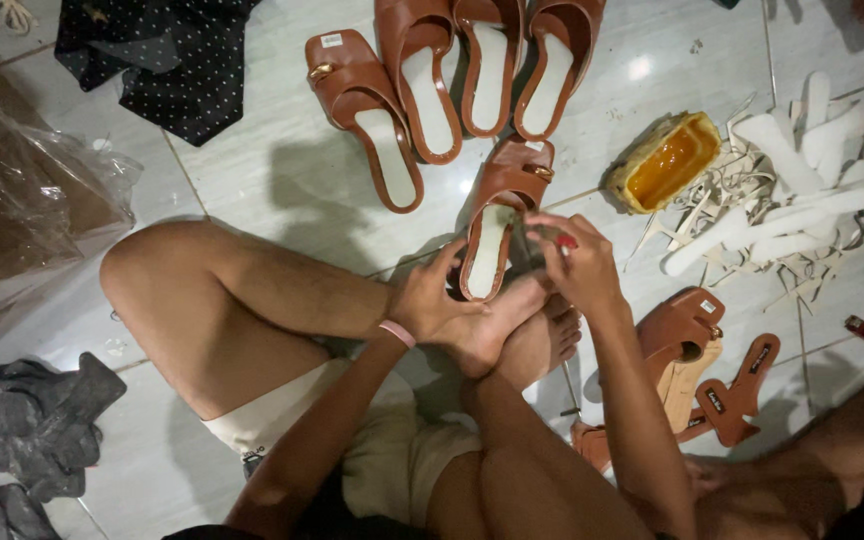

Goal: The person inserts a white insole into a brown sandal and then uses a brush to apply a yellow substance from a container onto the insole. They repeat this process for multiple sandals, handling each one individually.

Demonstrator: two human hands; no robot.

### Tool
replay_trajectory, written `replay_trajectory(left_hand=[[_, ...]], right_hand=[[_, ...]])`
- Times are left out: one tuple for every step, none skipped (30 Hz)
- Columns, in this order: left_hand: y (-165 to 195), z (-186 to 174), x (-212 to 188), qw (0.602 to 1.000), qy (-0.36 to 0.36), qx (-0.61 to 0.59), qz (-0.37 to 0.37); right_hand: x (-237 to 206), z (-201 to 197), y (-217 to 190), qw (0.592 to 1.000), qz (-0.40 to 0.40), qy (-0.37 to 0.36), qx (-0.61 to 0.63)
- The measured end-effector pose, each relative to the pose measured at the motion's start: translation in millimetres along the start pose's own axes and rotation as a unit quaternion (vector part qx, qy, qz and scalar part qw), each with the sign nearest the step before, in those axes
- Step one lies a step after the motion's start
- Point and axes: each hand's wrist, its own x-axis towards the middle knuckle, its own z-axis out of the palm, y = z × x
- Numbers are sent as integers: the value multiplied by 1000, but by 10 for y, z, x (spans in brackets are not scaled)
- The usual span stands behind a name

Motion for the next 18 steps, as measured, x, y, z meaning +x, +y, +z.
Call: replay_trajectory(left_hand=[[6, -4, -1, 1000, 4, -2, 6], [10, -7, -3, 1000, 6, -3, 11], [11, -10, -3, 1000, 9, -4, 17], [10, -12, -6, 1000, 8, 3, 16], [7, -12, -3, 1000, 8, 11, 16], [2, -11, 0, 1000, 7, 19, 18], [-6, -10, 0, 1000, 5, 24, 17], [-14, -9, 3, 1000, 3, 27, 15], [-23, -6, -2, 999, 2, 31, 13], [-31, -4, 1, 999, 8, 16, 35], [-38, -2, -6, 998, 12, 0, 57], [-43, 1, -16, 997, 17, -17, 78], [-43, 5, -13, 998, 12, -10, 57], [-41, 6, -12, 999, 6, -3, 37], [-36, 7, -13, 1000, 0, 4, 16], [-29, 5, -13, 1000, 6, 5, 20], [-21, 1, -14, 1000, 12, 6, 23], [-10, -3, -13, 1000, 18, 5, 26]], right_hand=[[24, 29, 9, 1000, 16, 22, 2], [48, 69, 12, 999, -17, 29, -31], [75, 118, 9, 996, -50, 36, -65], [88, 163, -2, 991, -82, 41, -97], [92, 201, -18, 990, -94, 40, -94], [79, 231, -43, 989, -105, 40, -92], [54, 247, -71, 988, -117, 38, -90], [15, 254, -107, 989, -110, 21, -96], [-49, 251, -151, 989, -102, 4, -103], [-111, 242, -195, 989, -93, -12, -111], [-205, 233, -255, 990, -92, -32, -99], [-311, 221, -320, 991, -91, -54, -87], [-373, 213, -364, 990, -92, -74, -74], [-420, 194, -394, 990, -115, -68, -52], [-463, 170, -418, 988, -138, -63, -29], [-470, 159, -423, 985, -161, -60, -4], [-450, 136, -404, 990, -130, -51, -11], [-410, 118, -372, 994, -98, -43, -19]])
